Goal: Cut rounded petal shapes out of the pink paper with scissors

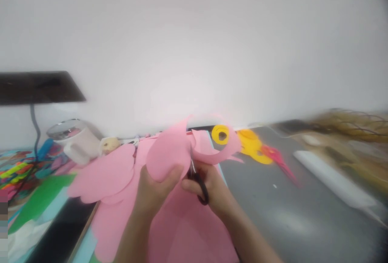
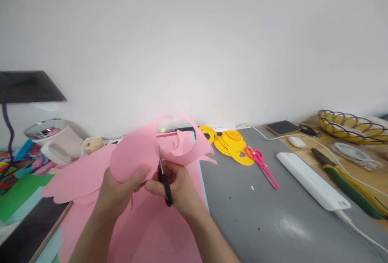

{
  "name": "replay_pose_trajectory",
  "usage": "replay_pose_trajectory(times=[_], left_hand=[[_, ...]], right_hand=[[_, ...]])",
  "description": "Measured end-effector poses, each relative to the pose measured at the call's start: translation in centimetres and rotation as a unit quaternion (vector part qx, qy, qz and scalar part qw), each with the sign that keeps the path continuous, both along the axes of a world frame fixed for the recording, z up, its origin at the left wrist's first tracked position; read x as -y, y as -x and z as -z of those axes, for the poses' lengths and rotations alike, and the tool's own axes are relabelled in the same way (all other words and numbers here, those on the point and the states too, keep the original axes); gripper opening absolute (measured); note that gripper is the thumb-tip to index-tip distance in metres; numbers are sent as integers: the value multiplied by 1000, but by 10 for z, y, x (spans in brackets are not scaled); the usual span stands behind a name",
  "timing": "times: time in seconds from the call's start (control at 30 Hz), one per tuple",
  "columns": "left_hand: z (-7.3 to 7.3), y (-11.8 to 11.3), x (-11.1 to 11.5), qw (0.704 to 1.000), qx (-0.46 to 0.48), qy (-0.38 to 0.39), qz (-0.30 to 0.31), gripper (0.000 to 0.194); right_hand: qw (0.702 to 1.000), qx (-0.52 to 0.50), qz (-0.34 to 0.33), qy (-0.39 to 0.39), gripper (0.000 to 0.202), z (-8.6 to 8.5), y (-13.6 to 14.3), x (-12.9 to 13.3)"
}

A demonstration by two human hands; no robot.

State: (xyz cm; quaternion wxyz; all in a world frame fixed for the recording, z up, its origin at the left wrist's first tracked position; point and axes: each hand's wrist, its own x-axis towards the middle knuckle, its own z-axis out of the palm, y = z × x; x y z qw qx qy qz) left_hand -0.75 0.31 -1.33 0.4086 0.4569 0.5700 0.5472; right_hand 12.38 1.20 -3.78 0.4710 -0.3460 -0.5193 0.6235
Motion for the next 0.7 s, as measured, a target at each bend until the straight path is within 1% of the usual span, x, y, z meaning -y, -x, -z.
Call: replay_pose_trajectory(times=[0.2, 0.33, 0.47, 0.6, 0.7], left_hand=[[-4, 0, 2, 1000, -14, 8, 3, 20], [-3, 2, 2, 1000, -4, 4, 23, 17], [-2, 3, 1, 999, 12, 1, 33, 19], [-1, 3, 0, 999, 10, 9, 33, 18], [1, 3, 0, 999, 17, 7, 29, 22]], right_hand=[[1000, -8, -25, -7, 27, 0, -1, 0], [1000, -1, -16, -18, 28, 1, 0, 0], [1000, 16, -7, -12, 28, 1, 0, 0], [1000, 25, 1, -8, 31, 0, 1, 0], [999, 34, 5, -12, 30, -1, 1, 0]])
